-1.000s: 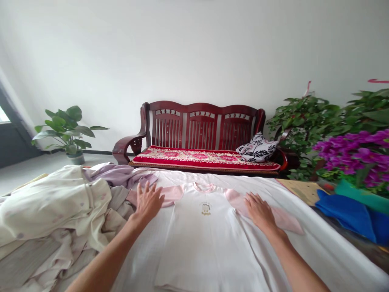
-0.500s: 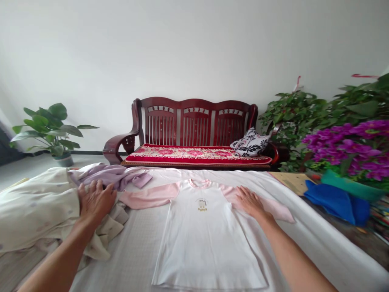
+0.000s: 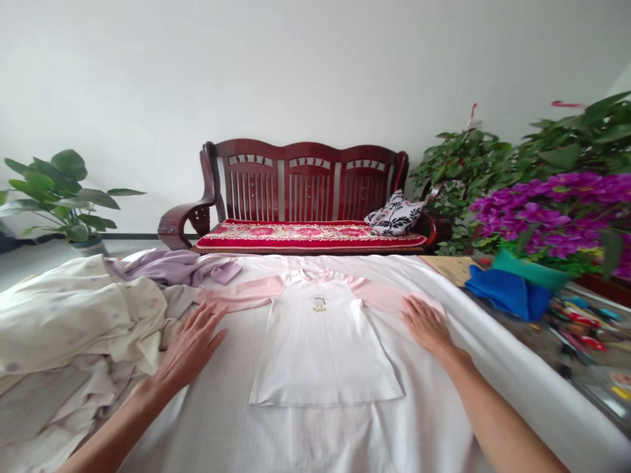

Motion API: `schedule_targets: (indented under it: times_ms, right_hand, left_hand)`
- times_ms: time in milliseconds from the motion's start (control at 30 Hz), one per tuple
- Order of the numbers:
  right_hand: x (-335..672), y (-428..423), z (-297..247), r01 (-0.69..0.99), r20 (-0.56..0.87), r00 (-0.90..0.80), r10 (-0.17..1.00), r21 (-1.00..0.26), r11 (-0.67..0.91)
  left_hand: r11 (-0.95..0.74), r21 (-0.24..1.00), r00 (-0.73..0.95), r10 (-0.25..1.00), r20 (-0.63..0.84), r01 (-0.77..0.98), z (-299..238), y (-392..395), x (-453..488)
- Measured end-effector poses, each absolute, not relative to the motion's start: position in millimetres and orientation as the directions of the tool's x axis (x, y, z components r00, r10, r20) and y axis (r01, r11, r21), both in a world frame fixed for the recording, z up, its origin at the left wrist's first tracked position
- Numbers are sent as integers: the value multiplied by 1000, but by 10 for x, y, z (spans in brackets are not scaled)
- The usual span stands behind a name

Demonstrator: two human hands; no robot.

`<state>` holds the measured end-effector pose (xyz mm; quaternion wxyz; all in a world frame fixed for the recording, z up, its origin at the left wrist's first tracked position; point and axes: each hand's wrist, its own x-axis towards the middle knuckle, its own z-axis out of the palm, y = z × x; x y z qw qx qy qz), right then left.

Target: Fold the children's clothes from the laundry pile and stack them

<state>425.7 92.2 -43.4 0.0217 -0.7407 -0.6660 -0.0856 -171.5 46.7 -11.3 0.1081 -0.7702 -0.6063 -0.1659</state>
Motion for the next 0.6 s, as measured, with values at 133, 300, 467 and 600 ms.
schedule_targets:
  times_ms: [133, 300, 467, 600]
  right_hand:
    - [4447, 860, -406, 970, 158, 219, 963, 72, -232]
    - [4508, 870, -484, 962, 194, 246, 950, 75, -264]
    - [4572, 900, -560, 964, 247, 207, 947, 111, -240]
    - [4633, 930, -614, 965, 301, 192, 934, 117, -236]
  left_hand:
    - [-228, -54, 231, 890, 392, 972, -299, 502, -1842]
    - [-236, -105, 258, 890, 376, 966, -375, 534, -1868]
    - [-255, -77, 264, 879, 396, 964, -422, 557, -1891]
    - [-272, -65, 273, 867, 417, 960, -423, 587, -1891]
